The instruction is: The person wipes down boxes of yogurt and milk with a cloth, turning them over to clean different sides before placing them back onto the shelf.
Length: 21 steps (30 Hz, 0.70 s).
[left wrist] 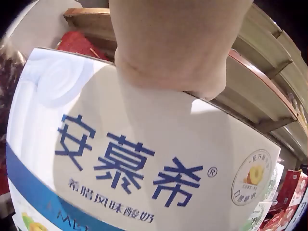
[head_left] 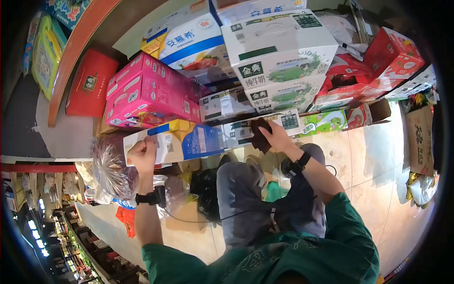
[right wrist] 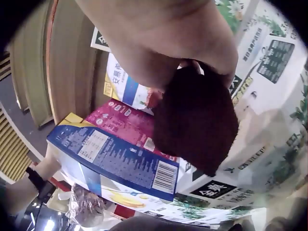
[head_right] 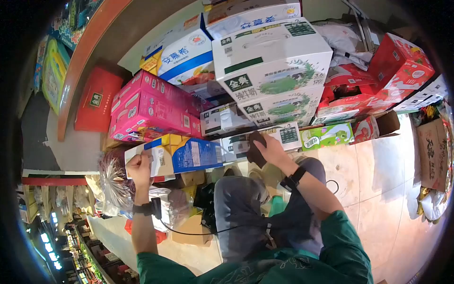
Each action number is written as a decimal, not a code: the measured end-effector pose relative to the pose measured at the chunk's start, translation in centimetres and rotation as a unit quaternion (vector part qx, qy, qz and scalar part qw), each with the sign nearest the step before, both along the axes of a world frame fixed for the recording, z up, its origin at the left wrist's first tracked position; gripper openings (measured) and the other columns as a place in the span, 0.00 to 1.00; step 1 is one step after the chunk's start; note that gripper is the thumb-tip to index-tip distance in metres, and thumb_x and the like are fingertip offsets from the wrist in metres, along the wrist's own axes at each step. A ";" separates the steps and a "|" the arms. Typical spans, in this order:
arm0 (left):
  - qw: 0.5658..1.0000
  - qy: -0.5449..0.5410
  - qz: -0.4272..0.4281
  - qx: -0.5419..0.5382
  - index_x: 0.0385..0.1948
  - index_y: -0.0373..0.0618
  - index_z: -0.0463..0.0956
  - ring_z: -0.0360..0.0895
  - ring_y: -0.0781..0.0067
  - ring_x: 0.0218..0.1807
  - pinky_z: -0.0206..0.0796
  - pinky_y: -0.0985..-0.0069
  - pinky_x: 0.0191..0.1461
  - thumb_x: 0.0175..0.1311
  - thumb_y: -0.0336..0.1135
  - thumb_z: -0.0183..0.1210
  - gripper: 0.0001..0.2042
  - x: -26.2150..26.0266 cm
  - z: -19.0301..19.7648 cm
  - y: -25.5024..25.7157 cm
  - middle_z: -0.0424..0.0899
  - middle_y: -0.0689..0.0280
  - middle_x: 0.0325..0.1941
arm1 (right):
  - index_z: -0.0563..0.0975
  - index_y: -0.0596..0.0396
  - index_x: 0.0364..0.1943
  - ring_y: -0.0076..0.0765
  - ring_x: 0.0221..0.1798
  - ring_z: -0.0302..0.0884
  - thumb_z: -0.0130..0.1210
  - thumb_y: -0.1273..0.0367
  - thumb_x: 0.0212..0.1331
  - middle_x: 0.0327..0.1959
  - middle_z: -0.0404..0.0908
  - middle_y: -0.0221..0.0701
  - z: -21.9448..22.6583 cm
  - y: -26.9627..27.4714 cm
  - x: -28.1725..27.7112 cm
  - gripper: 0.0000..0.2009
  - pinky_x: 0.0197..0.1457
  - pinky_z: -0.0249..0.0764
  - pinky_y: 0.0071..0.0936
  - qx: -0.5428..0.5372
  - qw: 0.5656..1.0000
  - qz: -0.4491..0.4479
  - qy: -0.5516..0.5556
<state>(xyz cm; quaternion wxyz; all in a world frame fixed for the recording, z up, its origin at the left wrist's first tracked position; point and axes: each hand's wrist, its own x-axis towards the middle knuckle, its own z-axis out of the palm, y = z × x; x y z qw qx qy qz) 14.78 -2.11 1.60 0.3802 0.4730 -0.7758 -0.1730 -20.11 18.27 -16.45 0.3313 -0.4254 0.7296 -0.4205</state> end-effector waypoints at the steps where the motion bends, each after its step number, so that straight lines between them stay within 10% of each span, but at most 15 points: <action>1: 1.000 -0.006 0.008 0.008 0.09 0.37 0.63 0.54 0.87 0.16 0.45 0.76 0.19 0.60 0.29 0.60 0.20 0.0 0.2 0.1 0.61 0.72 0.08 | 0.74 0.60 0.50 0.59 0.47 0.77 0.56 0.61 0.59 0.41 0.80 0.52 -0.5 0.8 -0.5 0.20 0.49 0.73 0.44 -0.004 1.000 -0.006 0.003; 21: 0.997 -0.035 -0.055 -0.046 0.08 0.37 0.59 0.51 0.90 0.17 0.42 0.78 0.20 0.59 0.26 0.58 0.20 -13.7 13.0 1.8 0.55 0.76 0.09 | 0.70 0.59 0.53 0.58 0.50 0.76 0.65 0.57 0.48 0.47 0.77 0.52 -7.2 2.2 -5.9 0.30 0.55 0.73 0.44 0.088 0.995 -0.005 0.036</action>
